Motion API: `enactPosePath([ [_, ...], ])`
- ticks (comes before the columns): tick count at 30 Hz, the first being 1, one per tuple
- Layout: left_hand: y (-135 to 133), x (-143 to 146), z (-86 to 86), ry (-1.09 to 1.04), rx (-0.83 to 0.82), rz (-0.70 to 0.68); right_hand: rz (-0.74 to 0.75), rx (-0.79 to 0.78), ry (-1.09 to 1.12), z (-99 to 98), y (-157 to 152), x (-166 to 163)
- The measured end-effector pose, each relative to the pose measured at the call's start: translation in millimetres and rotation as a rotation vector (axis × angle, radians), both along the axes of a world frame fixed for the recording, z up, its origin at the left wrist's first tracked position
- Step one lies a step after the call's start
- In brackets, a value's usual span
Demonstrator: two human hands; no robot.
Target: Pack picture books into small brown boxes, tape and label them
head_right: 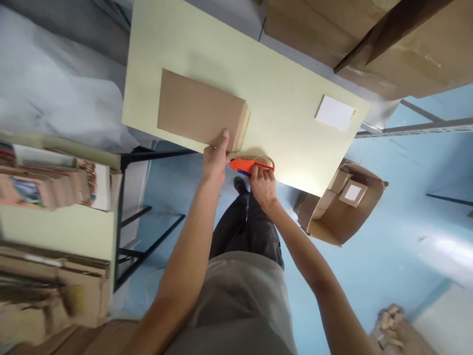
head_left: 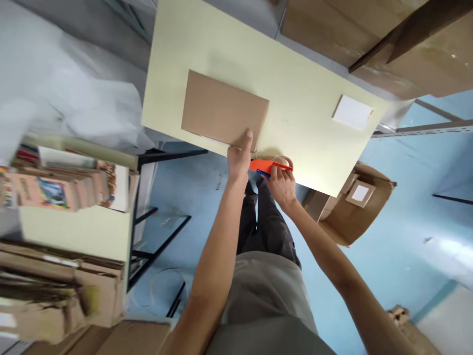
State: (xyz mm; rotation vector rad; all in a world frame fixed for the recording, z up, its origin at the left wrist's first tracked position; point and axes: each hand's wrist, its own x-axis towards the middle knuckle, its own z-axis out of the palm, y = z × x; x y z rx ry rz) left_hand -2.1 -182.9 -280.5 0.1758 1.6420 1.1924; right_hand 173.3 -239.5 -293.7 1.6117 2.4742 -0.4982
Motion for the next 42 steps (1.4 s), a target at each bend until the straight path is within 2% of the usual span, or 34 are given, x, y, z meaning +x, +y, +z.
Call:
enactPosePath([
  [4,0,-12,9.5,-0.015,-0.049,-0.035,0.01,-0.051,0.006,2.3,11,3],
  [10,-15,-42,18.9,-0.02,-0.129,-0.059,0.163,-0.158,0.078,9.2,20,-11],
  [16,-13,-37,15.6,0.012,-0.133,-0.017,0.218,-0.216,0.1,15.8,17,-8],
  [19,-9,-34,18.1,0.04,-0.199,-0.024,0.198,-0.235,0.06,19.0,9,26],
  [23,-7,-35,23.4,0.054,-0.248,-0.047,0.134,-0.213,-0.015,22.4,0,105],
  [25,-7,-35,25.3,0.058,-0.256,-0.078,0.112,-0.183,-0.039,24.3,8,136],
  [27,-8,-34,27.0,0.057,-0.255,-0.123,0.105,-0.142,-0.048,25.6,29,146],
  [29,-8,-35,29.2,0.051,-0.254,-0.178,0.091,-0.109,-0.06,24.9,62,135],
  [32,-8,-39,33.8,0.047,-0.269,-0.282,0.103,-0.057,-0.054,21.6,116,101],
  [35,-5,-52,39.5,0.048,-0.267,-0.405,0.207,-0.021,-0.067,20.3,153,71],
  [38,4,-75,46.7,0.049,-0.299,-0.552,0.311,-0.007,-0.088,23.9,165,57],
  [42,28,-114,58.9,0.177,-0.311,-0.721,0.415,-0.057,-0.124,34.7,151,44],
])
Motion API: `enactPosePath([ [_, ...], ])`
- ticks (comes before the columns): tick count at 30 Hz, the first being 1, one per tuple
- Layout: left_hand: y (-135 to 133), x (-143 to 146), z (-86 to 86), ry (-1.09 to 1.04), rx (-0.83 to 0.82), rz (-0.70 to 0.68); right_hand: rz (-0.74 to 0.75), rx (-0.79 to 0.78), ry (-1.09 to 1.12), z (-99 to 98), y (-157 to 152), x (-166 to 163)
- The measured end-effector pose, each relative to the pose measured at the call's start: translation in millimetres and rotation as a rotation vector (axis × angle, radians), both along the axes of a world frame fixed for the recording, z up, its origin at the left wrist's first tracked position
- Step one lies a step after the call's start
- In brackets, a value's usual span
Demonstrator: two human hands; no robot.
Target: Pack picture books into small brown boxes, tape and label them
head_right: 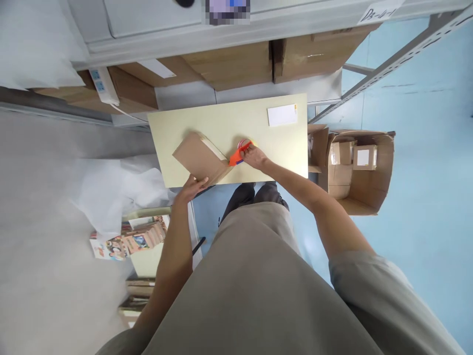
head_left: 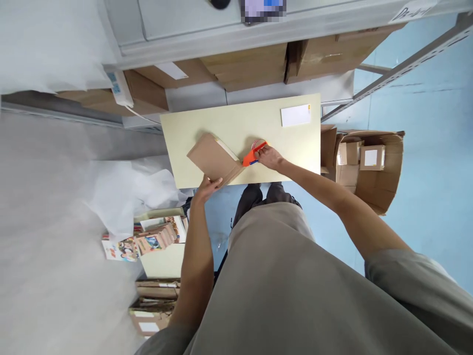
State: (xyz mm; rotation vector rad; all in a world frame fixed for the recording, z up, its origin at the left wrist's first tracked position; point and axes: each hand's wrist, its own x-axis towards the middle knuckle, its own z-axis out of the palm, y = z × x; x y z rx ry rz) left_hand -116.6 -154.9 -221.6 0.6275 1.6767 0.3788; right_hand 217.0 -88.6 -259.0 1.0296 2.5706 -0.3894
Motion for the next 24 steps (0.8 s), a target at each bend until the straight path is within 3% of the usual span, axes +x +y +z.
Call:
enactPosePath([
  [3,28,-26,7.5,0.135,0.151,-0.087,0.032,-0.093,-0.003,8.6,-19,-26],
  [6,63,-35,7.9,0.307,0.171,-0.139,0.012,-0.144,0.013,13.4,-35,-69],
  [9,98,-21,1.2,0.493,0.109,-0.182,-0.009,-0.156,0.032,13.3,-45,-122],
  [12,122,7,-8.0,0.583,0.164,-0.204,-0.051,-0.157,0.068,12.8,-50,-178],
  [17,129,34,-18.2,0.633,0.296,-0.359,-0.199,-0.171,0.083,16.0,-50,-249],
  [20,125,32,-20.7,0.52,0.316,-0.436,-0.273,-0.195,0.072,14.0,-57,-246],
  [24,122,29,-21.1,0.652,0.353,-0.452,-0.376,-0.223,0.029,9.1,-90,-177],
])
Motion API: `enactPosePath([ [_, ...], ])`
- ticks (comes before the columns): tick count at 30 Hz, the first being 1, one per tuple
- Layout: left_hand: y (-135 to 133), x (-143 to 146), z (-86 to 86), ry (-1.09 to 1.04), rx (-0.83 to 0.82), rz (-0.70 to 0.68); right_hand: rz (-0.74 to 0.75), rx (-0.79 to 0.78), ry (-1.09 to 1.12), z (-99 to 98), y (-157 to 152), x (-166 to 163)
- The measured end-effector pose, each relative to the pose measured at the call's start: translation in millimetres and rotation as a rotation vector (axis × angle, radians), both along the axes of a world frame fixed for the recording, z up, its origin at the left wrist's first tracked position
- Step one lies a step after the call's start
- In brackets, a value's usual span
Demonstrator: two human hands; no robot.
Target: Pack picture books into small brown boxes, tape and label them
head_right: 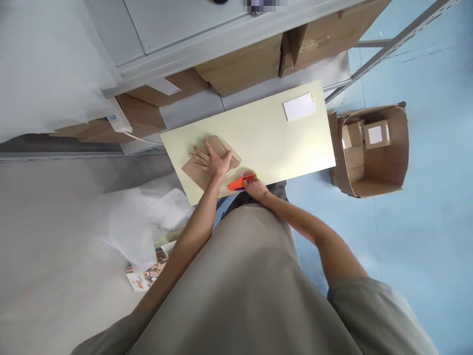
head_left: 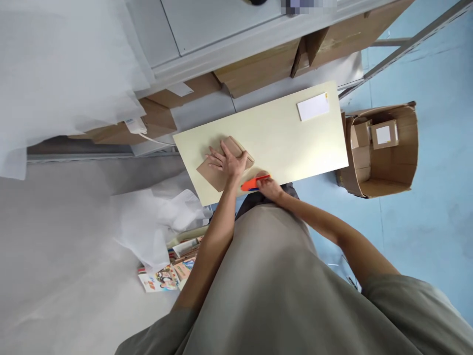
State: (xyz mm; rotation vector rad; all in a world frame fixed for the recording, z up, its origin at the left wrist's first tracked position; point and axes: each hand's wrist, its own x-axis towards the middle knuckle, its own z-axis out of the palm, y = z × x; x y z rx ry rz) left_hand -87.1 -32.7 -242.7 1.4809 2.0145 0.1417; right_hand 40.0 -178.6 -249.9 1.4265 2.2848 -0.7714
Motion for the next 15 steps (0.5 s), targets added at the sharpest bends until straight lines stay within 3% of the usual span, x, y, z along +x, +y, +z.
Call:
enactPosePath([
  [3,-2,4,2.3,0.02,0.017,-0.01,-0.149,-0.009,-0.068,1.5,-29,58],
  [5,-6,8,5.2,-0.047,-0.014,-0.033,-0.222,-0.022,-0.084,3.8,-37,77],
  [10,-24,8,15.1,-0.089,-0.008,-0.194,-0.34,-0.005,-0.142,3.4,-11,64],
  [15,-32,-8,22.5,-0.141,-0.013,-0.326,-0.165,0.015,-0.129,2.8,8,49],
])
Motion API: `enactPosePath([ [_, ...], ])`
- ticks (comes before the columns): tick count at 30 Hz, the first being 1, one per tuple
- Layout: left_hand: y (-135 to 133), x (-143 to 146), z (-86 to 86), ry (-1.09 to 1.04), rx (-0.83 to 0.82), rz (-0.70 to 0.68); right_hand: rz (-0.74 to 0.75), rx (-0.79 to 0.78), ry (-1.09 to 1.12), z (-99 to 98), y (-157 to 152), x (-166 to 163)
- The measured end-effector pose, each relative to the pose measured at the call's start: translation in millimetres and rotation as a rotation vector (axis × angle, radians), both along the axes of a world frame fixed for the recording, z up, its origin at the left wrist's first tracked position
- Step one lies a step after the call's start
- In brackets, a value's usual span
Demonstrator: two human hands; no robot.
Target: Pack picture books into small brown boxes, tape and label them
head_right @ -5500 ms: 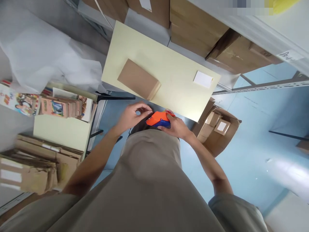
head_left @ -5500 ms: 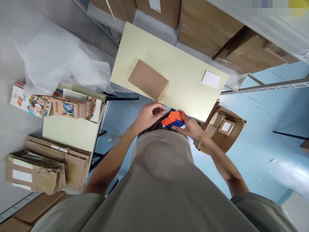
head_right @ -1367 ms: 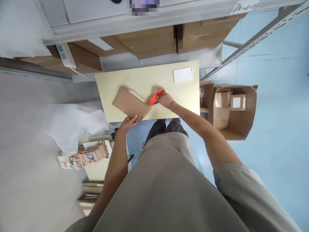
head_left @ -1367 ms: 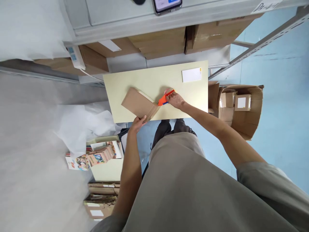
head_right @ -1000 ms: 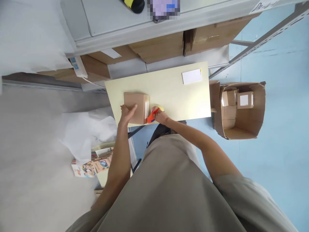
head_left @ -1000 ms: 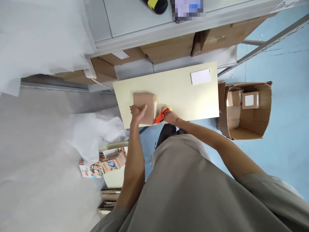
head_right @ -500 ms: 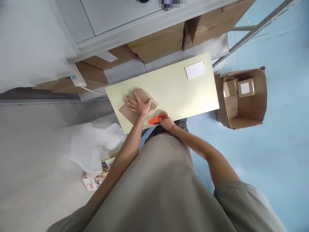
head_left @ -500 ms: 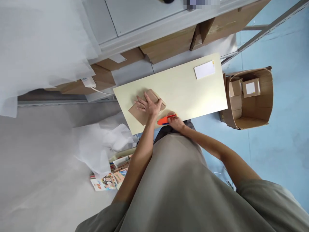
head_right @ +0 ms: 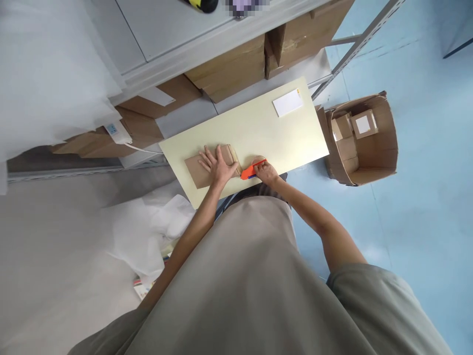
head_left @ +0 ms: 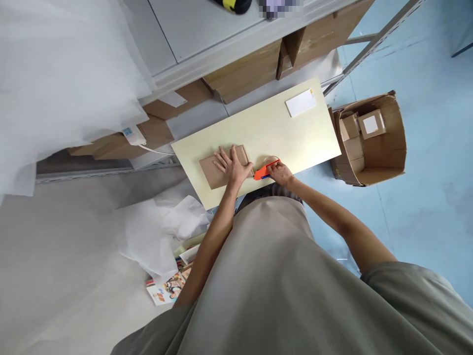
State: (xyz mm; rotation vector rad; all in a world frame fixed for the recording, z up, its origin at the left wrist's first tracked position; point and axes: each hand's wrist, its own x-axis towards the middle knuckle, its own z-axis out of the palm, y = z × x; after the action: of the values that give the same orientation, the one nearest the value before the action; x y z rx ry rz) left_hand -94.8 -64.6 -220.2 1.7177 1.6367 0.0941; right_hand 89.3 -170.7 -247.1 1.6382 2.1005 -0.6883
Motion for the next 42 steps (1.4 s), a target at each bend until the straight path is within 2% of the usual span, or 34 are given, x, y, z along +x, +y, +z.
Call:
enactPosePath([
  [3,-7,-2,1.3,0.011,0.021,-0.06,0.122,-0.002,0.071,-0.5,0,-7],
  [8,-27,3,1.6,-0.031,0.021,-0.111,0.244,0.006,0.128,-6.6,4,-28],
  [11,-37,0,4.5,-0.049,0.033,-0.134,0.291,0.009,0.16,-8.5,-1,-20],
  [13,-41,-4,7.2,-0.076,0.025,-0.15,0.251,0.002,0.155,-7.2,-9,7],
  [17,-48,-1,10.3,-0.082,0.014,-0.184,0.159,-0.011,0.075,0.4,-17,97],
  [19,-54,10,10.4,-0.06,0.029,-0.198,0.131,-0.004,0.027,4.5,-9,133],
  [21,-62,28,10.4,-0.068,0.029,-0.25,0.125,0.004,0.012,6.7,7,151],
  [24,-75,56,10.8,-0.114,0.007,-0.342,0.172,0.017,0.019,6.7,34,154],
  [27,-83,75,10.4,-0.112,0.011,-0.324,0.27,0.007,0.014,6.7,49,157],
  [31,-88,79,6.7,-0.137,0.026,-0.269,0.394,0.011,0.024,10.4,51,177],
  [35,-95,82,2.0,-0.11,0.058,-0.288,0.5,0.005,0.089,14.2,59,186],
  [37,-97,87,-0.2,-0.035,0.085,-0.31,0.47,-0.025,0.132,17.2,62,179],
  [42,-96,96,-5.9,0.078,0.157,-0.308,0.267,-0.124,0.135,31.2,56,159],
])
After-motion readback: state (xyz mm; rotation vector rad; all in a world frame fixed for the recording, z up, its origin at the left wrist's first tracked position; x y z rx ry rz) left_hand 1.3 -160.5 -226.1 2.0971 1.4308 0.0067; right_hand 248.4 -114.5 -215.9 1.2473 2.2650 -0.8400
